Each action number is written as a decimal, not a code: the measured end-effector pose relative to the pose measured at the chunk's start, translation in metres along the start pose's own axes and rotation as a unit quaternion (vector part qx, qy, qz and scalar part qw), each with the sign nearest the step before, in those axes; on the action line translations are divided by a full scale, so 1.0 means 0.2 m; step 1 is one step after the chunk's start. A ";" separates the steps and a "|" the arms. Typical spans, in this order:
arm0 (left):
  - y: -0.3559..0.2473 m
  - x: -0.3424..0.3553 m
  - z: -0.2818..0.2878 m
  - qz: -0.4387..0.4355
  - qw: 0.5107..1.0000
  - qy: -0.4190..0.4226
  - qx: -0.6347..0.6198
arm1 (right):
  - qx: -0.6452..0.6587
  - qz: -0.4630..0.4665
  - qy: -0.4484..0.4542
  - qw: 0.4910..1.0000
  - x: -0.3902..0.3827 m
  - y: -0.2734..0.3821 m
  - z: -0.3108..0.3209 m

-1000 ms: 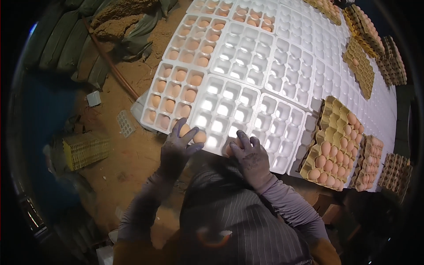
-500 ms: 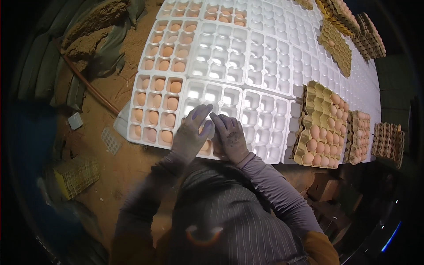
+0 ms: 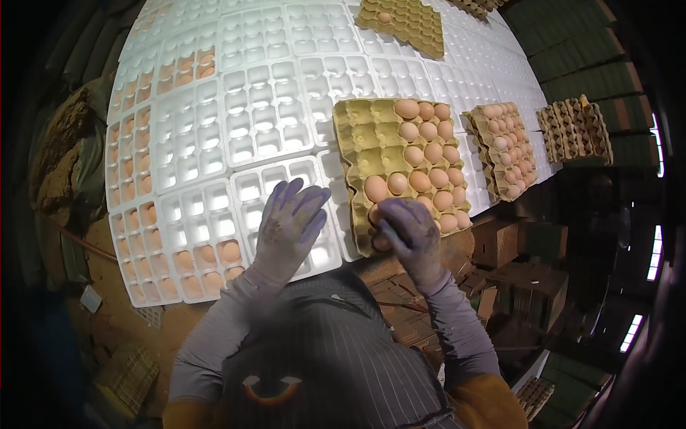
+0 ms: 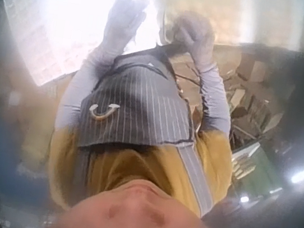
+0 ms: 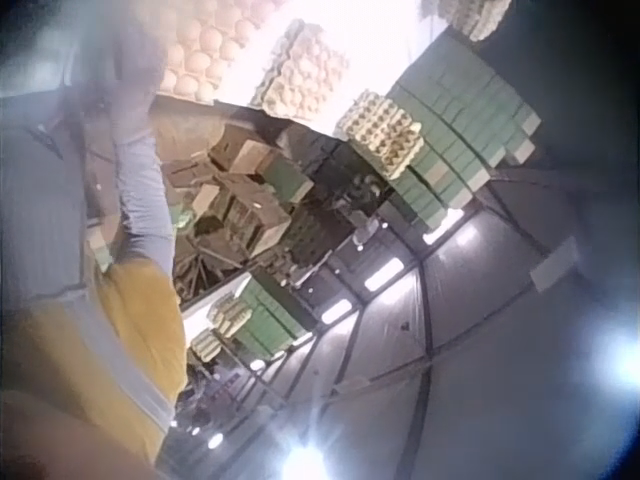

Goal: The person handles a tray of eggs, transfers them onto a larger white tray on a table, and then uses a pusher tool to clear debris from the floor area. They continue by picking up more egg trays and transferring individual eggs to the large tray on the workbench.

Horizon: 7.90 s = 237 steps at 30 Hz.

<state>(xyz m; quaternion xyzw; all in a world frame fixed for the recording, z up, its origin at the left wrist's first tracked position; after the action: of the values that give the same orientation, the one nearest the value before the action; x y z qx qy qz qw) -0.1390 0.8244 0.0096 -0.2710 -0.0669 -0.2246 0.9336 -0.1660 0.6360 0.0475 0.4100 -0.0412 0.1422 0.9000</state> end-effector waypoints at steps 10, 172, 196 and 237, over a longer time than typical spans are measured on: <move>-0.34 0.37 -0.37 -0.112 0.978 0.124 0.127 | 0.449 -0.228 0.062 0.862 0.27 -0.52 0.26; 1.53 0.09 0.46 0.249 0.967 0.016 0.048 | 0.173 0.094 0.064 0.978 1.22 0.34 -1.49; -0.51 0.71 -0.49 -0.144 0.983 0.024 0.111 | 0.098 0.028 -0.006 0.995 0.16 -0.39 0.46; -0.61 0.76 -0.52 0.142 0.947 0.238 -0.164 | -0.100 0.108 0.126 0.981 0.22 -0.84 0.73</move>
<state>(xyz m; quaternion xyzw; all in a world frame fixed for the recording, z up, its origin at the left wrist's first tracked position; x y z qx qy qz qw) -0.0587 0.6176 0.0171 -0.3655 0.2344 -0.1557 0.8873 -0.0690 0.4313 0.0295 0.2900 0.0150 0.2841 0.9138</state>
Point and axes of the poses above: each hand's wrist, its own x-axis towards the middle knuckle, its own z-axis out of the back of the hand, y = z × x, the point moved 9 cm from there along x, towards the middle knuckle, and after that the axes turned 15 degrees about x, right-handed, at the moved point
